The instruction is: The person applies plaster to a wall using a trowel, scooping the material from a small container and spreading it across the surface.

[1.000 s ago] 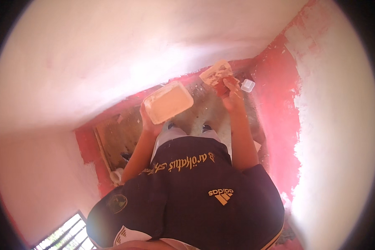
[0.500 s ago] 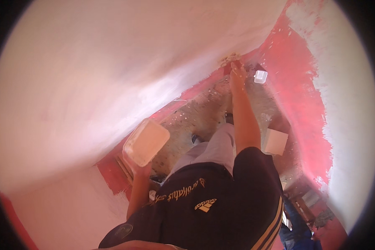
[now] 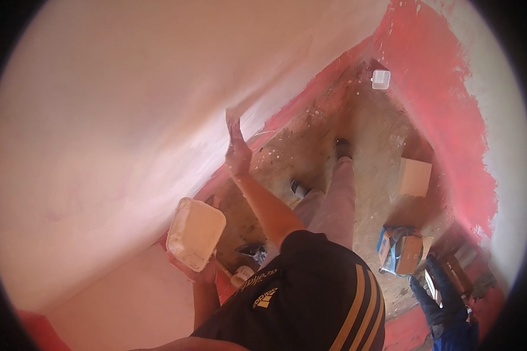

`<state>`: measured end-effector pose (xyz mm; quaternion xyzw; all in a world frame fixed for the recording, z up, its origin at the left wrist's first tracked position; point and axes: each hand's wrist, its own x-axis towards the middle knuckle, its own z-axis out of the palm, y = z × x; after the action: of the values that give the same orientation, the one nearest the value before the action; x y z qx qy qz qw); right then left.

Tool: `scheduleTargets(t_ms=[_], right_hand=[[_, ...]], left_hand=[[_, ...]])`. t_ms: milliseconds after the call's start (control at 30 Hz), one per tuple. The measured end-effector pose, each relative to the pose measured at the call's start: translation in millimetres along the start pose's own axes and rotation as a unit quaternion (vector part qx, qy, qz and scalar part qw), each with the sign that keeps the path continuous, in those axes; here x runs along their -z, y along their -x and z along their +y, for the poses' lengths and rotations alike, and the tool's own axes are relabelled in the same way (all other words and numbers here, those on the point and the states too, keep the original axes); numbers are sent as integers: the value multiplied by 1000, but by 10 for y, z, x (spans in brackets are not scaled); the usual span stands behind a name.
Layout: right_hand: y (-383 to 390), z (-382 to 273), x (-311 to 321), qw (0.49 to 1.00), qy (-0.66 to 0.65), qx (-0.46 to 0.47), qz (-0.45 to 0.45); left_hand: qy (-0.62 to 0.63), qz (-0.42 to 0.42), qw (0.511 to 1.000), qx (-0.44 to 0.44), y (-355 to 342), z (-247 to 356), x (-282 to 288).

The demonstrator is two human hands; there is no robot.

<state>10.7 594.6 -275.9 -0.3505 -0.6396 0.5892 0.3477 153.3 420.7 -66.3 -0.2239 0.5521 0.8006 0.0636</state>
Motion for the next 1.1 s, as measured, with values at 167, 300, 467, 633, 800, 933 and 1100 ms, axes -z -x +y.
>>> scheduleTargets(t_ms=[167,300,467,633,800,933,1100], right_hand=[[-1057,580,1000,979,160,-98,85],[-2279,784,1344,965,200,-34,168],[-1420,558,459,986,139,-45,79],[-20,215,348,990,71,-67,-103],[-1530,1018,1024,963,245,-78,80],[-2199,943,887,960,239,-2,146],[-369,578,219,988,104,38,-109]], left_hand=[[9,-18,999,-34,-9,71,-34],[9,-31,999,-21,-65,-27,225],[7,0,1000,6,-58,-17,21],[14,-24,1000,10,-138,41,97],[67,30,997,20,-78,128,-133],[59,-60,996,39,-95,122,98],[57,-35,997,25,-44,85,15]])
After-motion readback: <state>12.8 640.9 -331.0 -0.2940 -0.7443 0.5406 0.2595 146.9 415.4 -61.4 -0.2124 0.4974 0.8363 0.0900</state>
